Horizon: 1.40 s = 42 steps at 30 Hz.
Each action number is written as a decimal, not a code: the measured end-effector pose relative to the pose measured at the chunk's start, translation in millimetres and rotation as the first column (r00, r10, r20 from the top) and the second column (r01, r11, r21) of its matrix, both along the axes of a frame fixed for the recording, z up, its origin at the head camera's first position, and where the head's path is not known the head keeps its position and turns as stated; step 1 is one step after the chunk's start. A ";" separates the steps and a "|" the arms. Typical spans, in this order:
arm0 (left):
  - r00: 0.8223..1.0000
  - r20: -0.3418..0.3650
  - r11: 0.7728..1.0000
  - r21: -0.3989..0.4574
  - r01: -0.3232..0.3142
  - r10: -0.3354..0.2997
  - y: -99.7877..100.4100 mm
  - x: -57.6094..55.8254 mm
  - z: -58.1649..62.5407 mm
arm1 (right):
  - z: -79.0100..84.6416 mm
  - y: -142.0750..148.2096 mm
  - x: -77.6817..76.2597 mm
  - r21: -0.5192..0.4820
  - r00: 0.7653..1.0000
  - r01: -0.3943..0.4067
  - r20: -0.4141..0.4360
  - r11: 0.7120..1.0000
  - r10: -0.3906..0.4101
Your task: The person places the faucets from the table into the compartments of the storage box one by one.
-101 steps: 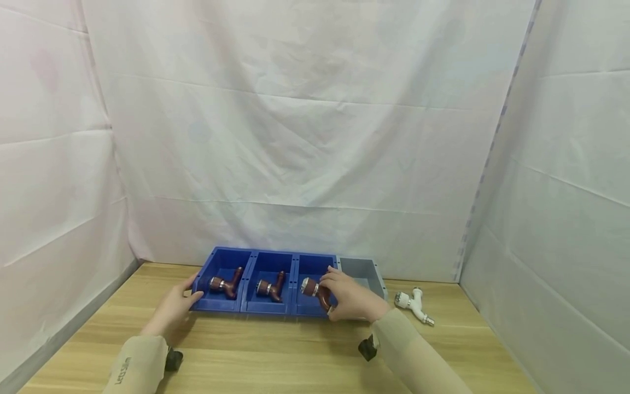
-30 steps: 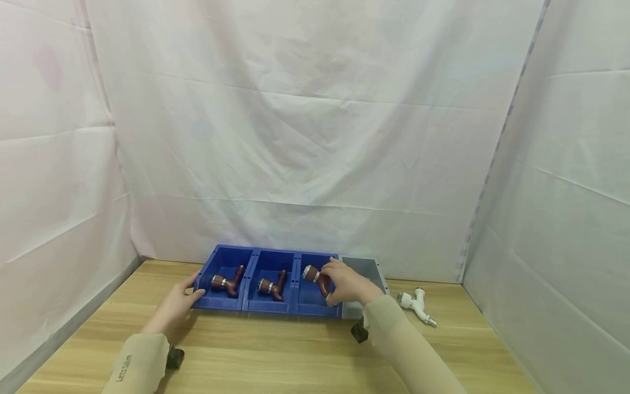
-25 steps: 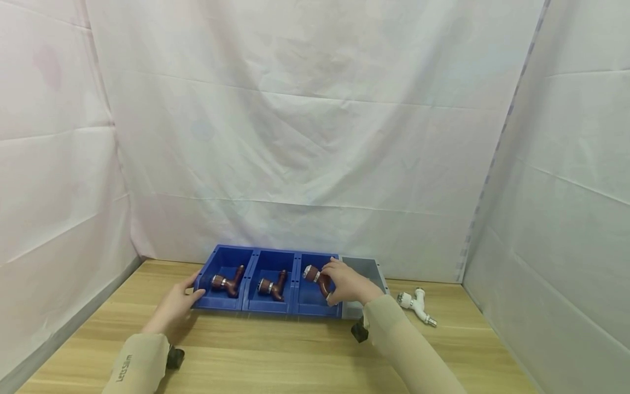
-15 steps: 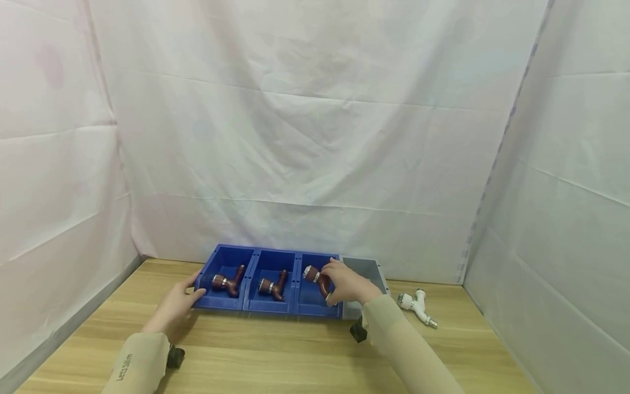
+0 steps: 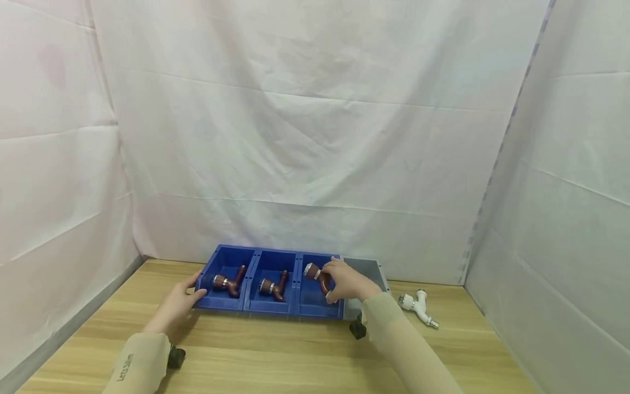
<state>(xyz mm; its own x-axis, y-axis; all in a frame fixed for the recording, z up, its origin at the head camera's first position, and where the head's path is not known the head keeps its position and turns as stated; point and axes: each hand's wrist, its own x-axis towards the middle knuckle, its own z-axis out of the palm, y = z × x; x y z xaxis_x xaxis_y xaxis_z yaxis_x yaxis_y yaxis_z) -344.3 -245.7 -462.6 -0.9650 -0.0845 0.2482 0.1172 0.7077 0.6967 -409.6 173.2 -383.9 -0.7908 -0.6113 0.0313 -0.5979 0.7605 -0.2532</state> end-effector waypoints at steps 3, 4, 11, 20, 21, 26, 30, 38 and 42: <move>1.000 -0.008 1.000 0.008 -0.004 0.004 -0.6 -0.6 -1.7 | 0.9 -0.8 -1.1 0.006 1.000 0.007 0.004 1.000 -0.007; 1.000 -0.008 1.000 0.010 -0.003 0.003 -0.6 -0.5 -1.8 | 1.1 -1.0 -1.7 0.005 1.000 0.009 0.005 1.000 -0.009; 1.000 0.007 1.000 0.005 0.009 -0.009 -1.1 -0.3 -1.7 | 3.6 -2.5 -3.6 0.011 1.000 0.016 0.007 1.000 -0.016; 1.000 0.000 1.000 0.000 0.008 -0.008 -0.4 0.7 -0.1 | 5.2 -3.3 -5.2 0.007 1.000 0.021 0.017 1.000 -0.021; 1.000 0.000 1.000 -0.001 0.008 -0.008 -0.5 0.5 -0.2 | 5.0 -3.1 -5.7 0.005 1.000 0.018 0.015 1.000 -0.018; 1.000 0.004 1.000 -0.002 0.009 -0.009 -0.8 0.2 1.0 | 4.8 -2.3 -7.6 0.005 1.000 0.008 0.008 1.000 -0.008; 1.000 0.002 1.000 -0.004 0.012 -0.012 -0.7 0.5 1.9 | 4.3 -2.4 -8.9 -0.001 1.000 0.014 0.019 1.000 -0.014; 1.000 -0.002 1.000 -0.004 0.013 -0.013 -0.6 0.3 0.4 | 0.3 -3.6 -12.1 0.004 1.000 0.024 0.013 1.000 -0.024; 1.000 0.003 1.000 -0.002 0.012 -0.012 -1.1 -0.6 -0.3 | -0.6 -4.4 -13.6 0.003 0.999 0.031 0.017 1.000 -0.031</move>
